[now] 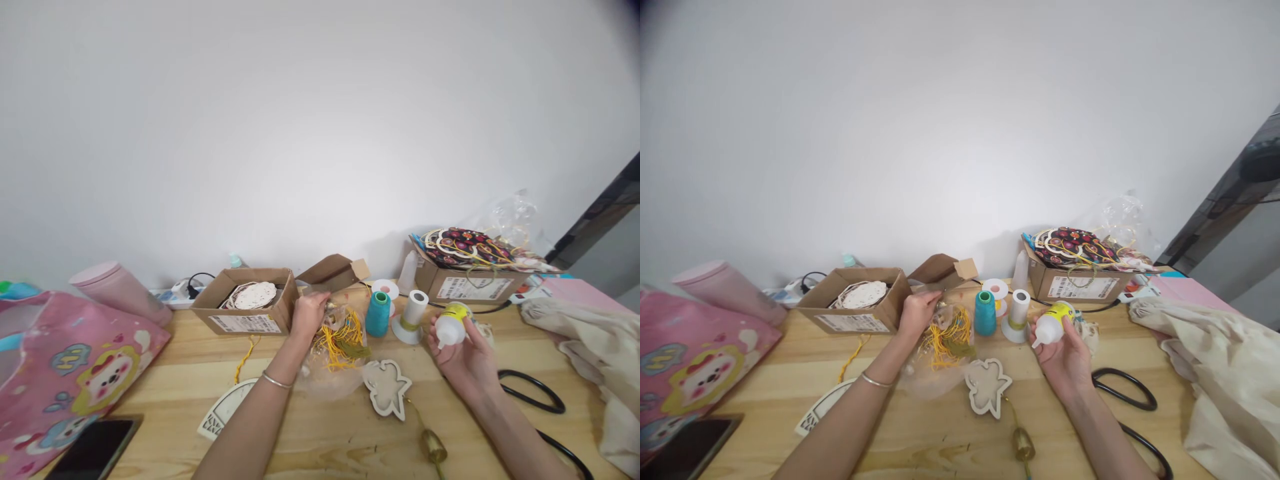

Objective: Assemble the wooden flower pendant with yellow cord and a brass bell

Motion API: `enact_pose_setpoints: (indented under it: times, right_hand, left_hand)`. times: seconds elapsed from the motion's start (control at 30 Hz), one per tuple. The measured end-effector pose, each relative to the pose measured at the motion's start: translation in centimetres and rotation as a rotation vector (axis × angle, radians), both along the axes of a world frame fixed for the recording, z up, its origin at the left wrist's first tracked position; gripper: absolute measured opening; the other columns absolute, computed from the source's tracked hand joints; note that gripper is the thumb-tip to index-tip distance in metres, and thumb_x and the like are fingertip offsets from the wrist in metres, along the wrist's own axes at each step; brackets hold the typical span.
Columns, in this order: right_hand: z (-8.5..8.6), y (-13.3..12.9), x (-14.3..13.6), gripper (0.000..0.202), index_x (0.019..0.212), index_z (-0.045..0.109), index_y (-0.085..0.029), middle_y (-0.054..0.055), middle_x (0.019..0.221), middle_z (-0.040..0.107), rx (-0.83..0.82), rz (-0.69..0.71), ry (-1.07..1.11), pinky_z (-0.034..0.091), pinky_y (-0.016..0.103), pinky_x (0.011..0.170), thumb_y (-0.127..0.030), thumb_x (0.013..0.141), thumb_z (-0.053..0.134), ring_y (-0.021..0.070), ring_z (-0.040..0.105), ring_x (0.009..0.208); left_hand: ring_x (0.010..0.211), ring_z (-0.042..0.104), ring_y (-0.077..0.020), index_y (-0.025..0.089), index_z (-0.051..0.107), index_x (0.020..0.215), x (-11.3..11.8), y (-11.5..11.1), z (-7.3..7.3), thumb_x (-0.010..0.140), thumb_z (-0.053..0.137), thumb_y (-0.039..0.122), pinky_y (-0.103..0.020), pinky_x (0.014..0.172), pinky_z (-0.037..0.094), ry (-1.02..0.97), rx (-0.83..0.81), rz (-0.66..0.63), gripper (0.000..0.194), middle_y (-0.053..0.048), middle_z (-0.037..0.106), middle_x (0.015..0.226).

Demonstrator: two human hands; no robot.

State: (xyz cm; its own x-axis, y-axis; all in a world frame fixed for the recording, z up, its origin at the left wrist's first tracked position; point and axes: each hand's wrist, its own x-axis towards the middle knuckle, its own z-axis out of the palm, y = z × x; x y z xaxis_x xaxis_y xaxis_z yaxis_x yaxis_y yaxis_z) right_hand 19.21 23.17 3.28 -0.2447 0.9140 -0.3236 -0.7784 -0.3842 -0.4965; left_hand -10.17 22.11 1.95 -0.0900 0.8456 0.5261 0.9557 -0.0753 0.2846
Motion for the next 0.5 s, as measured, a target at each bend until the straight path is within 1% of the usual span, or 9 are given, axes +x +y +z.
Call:
enact_pose_setpoints:
  times: [0.17, 0.33, 0.43, 0.5]
  right_hand:
    - [-0.07, 0.04, 0.0, 0.022, 0.083, 0.06, -0.017, 0.004, 0.072, 0.069, 0.01, -0.001, 0.004, 0.055, 0.023, 0.056, -0.032, 0.065, 0.062, 0.0139, 0.064, 0.061]
    - [-0.1, 0.09, 0.0, 0.023, 0.082, 0.06, -0.017, 0.005, 0.072, 0.069, 0.012, -0.005, 0.001, 0.055, 0.023, 0.056, -0.032, 0.064, 0.063, 0.014, 0.064, 0.061]
    - [0.02, 0.03, 0.01, 0.025, 0.083, 0.06, -0.017, 0.004, 0.072, 0.069, 0.022, -0.004, -0.001, 0.055, 0.023, 0.056, -0.032, 0.064, 0.063, 0.0139, 0.064, 0.061]
    - [0.11, -0.01, 0.01, 0.027, 0.083, 0.06, -0.016, 0.005, 0.072, 0.069, 0.022, 0.004, -0.002, 0.055, 0.023, 0.056, -0.032, 0.062, 0.065, 0.0141, 0.064, 0.061]
  left_hand:
    - [0.073, 0.066, -0.0156, 0.018, 0.069, 0.088, -0.04, 0.18, -0.24, 0.078, 0.051, 0.013, -0.026, 0.071, 0.051, 0.0, 0.037, -0.028, 0.02, -0.005, 0.071, 0.083]
    - [0.071, 0.066, -0.0156, 0.018, 0.068, 0.089, -0.07, -0.11, -0.67, 0.077, 0.05, 0.009, -0.025, 0.068, 0.052, 0.032, 0.065, -0.07, 0.023, -0.005, 0.071, 0.083]
    - [0.075, 0.066, -0.0157, 0.017, 0.068, 0.089, -0.14, -0.31, -0.69, 0.076, 0.049, 0.007, -0.026, 0.071, 0.052, 0.05, 0.076, -0.092, 0.025, -0.005, 0.071, 0.086]
    - [0.081, 0.065, -0.0156, 0.017, 0.067, 0.09, -0.21, -0.41, -0.55, 0.077, 0.047, 0.006, -0.026, 0.076, 0.051, 0.059, 0.078, -0.097, 0.026, -0.005, 0.07, 0.091]
